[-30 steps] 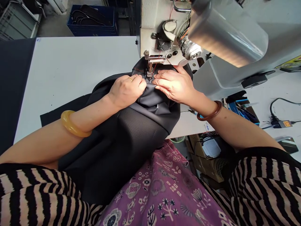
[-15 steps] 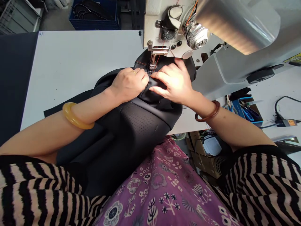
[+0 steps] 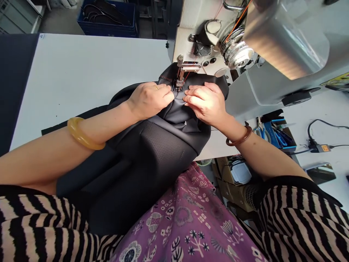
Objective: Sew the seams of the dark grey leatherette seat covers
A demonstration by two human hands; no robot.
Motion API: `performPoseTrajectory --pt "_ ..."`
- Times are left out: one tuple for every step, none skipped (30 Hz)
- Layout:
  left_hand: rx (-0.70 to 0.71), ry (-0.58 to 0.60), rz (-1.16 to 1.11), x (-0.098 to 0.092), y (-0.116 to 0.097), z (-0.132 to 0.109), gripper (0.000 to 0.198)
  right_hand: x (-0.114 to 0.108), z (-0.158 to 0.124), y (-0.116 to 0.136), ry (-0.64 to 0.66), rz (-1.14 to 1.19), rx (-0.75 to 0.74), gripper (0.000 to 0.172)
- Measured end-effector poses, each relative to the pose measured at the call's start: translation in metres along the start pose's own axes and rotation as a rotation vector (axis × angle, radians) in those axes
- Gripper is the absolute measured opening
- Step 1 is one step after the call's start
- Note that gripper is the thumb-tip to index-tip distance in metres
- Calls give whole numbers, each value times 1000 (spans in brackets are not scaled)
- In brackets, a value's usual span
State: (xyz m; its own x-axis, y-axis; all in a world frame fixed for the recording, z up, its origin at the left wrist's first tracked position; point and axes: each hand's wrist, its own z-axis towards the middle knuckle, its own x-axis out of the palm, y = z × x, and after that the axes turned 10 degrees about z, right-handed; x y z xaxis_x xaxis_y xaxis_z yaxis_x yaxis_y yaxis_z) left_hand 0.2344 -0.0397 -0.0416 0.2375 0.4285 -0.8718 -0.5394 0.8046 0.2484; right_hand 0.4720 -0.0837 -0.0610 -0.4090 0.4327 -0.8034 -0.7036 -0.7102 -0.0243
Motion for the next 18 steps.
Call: performPoseTrajectory --pt "44 -22 109 -1 -1 1 44 0 0 -1 1 0 -6 47" --pt "84 -50 218 -2 -3 2 43 1 0 -3 17 14 2 45" --pt "112 -79 308 -2 -4 2 42 1 0 -5 45 40 24 43" --pt "120 -105 364 -2 -5 2 41 1 0 -6 75 78 48 43" --pt "118 -120 400 -1 -7 2 40 2 0 -9 104 118 70 44" --pt "112 -125 426 -1 -8 1 39 2 0 -11 124 152 89 45" --pt "105 -124 445 0 -9 1 38 3 0 -13 134 177 100 46" --pt "100 -118 456 0 -11 0 37 3 0 -14 129 190 97 45" --pt "95 -114 461 1 -12 0 36 3 0 -16 115 194 81 44" --pt "91 -113 461 0 -13 0 36 4 1 -17 97 193 62 43" --pt "87 -111 455 0 -13 0 37 4 1 -17 85 193 50 42" --pt "82 -106 445 -1 -14 0 37 3 2 -18 82 196 44 41" --pt "75 -94 431 -2 -15 1 38 3 3 -18 90 201 43 41" --pt "62 -70 414 -3 -15 2 39 2 4 -19 103 205 47 42" --pt "44 -32 390 -5 -16 3 40 2 4 -20 117 208 52 43" --pt "19 20 359 -7 -18 4 42 2 5 -21 126 211 55 43" --pt "-13 81 322 -9 -19 6 43 2 6 -23 133 213 58 42" --pt "-49 144 281 -10 -21 8 45 2 6 -24 141 215 62 41"
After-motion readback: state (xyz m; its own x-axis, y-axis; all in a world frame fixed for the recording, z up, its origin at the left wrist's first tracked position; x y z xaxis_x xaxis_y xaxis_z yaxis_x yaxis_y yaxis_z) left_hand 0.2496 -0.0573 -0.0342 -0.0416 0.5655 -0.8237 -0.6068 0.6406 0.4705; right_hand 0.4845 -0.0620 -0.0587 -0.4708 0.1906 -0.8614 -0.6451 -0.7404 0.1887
